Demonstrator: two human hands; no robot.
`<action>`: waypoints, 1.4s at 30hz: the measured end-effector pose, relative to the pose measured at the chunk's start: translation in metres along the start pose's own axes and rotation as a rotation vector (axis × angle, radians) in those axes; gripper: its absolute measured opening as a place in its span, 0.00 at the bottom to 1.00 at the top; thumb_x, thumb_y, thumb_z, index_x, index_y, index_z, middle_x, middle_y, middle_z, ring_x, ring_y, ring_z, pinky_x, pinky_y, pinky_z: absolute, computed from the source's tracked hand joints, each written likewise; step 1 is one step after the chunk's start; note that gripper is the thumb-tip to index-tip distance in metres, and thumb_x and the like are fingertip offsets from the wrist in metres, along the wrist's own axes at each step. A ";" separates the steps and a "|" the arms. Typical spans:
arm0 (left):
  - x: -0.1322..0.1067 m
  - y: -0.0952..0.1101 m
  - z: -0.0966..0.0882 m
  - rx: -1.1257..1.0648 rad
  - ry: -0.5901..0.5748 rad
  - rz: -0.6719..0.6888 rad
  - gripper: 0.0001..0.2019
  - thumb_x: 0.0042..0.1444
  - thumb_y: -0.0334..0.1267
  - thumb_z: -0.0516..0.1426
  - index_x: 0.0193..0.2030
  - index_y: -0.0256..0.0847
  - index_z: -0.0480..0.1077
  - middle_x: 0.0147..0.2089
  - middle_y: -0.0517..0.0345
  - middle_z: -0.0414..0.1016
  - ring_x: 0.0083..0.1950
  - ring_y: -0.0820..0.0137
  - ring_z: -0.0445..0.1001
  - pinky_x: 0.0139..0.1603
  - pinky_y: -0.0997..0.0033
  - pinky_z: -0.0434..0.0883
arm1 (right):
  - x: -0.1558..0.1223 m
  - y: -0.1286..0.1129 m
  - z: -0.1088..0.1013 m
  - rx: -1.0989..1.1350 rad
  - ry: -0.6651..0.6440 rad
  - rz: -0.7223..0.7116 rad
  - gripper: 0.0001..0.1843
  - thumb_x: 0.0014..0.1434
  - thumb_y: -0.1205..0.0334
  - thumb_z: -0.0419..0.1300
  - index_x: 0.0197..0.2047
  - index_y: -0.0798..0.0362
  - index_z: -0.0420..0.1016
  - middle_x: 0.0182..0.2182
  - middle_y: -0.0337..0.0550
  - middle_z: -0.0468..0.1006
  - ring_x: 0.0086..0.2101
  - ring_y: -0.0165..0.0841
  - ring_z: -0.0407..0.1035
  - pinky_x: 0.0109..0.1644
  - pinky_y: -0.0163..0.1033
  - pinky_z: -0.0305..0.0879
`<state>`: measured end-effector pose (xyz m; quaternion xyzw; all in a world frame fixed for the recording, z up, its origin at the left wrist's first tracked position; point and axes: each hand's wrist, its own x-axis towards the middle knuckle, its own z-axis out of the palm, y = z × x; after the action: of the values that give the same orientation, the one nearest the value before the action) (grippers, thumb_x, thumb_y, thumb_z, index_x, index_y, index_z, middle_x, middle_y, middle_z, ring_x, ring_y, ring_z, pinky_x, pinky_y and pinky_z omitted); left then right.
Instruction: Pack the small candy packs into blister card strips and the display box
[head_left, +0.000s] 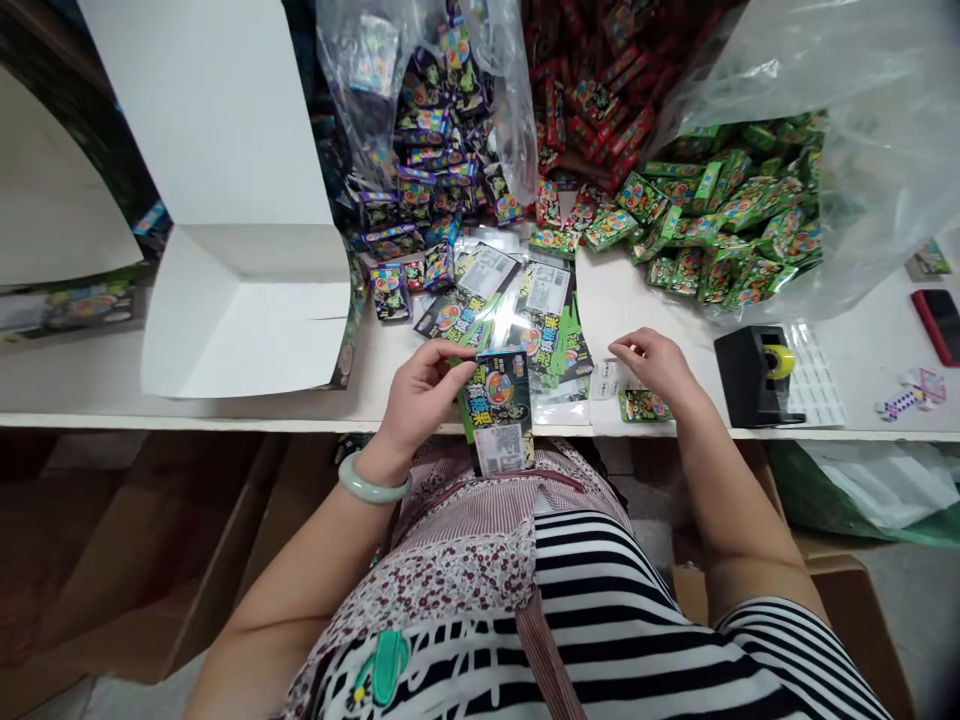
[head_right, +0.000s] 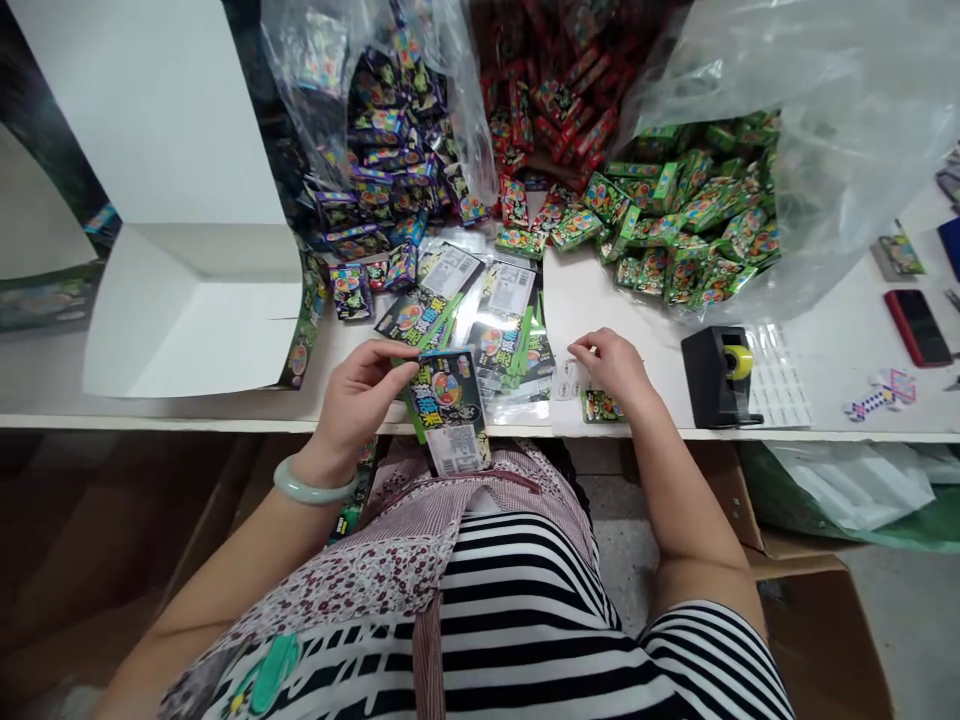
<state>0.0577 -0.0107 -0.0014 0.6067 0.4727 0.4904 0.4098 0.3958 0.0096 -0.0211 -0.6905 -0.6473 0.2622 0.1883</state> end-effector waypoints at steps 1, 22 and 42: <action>0.000 0.000 -0.001 0.001 0.002 0.003 0.08 0.57 0.43 0.64 0.39 0.43 0.76 0.36 0.59 0.77 0.36 0.72 0.73 0.36 0.73 0.70 | -0.002 -0.001 -0.001 0.002 -0.001 -0.015 0.11 0.57 0.52 0.64 0.36 0.50 0.83 0.35 0.43 0.78 0.31 0.33 0.68 0.40 0.42 0.63; 0.000 0.000 0.012 -0.003 -0.082 0.040 0.15 0.60 0.52 0.61 0.40 0.43 0.72 0.36 0.59 0.72 0.37 0.70 0.70 0.39 0.71 0.68 | -0.003 -0.114 -0.012 0.475 -0.336 -0.370 0.18 0.57 0.44 0.63 0.30 0.51 0.74 0.33 0.43 0.77 0.35 0.34 0.70 0.39 0.40 0.66; -0.003 -0.007 0.021 -0.031 0.026 0.099 0.10 0.58 0.44 0.63 0.38 0.42 0.69 0.36 0.59 0.72 0.39 0.71 0.71 0.43 0.68 0.68 | 0.021 -0.153 0.033 0.297 -0.388 -0.257 0.16 0.54 0.48 0.66 0.27 0.52 0.72 0.20 0.36 0.70 0.23 0.29 0.61 0.27 0.36 0.54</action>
<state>0.0768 -0.0130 -0.0126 0.6164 0.4401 0.5250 0.3881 0.2545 0.0420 0.0415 -0.5046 -0.7079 0.4556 0.1916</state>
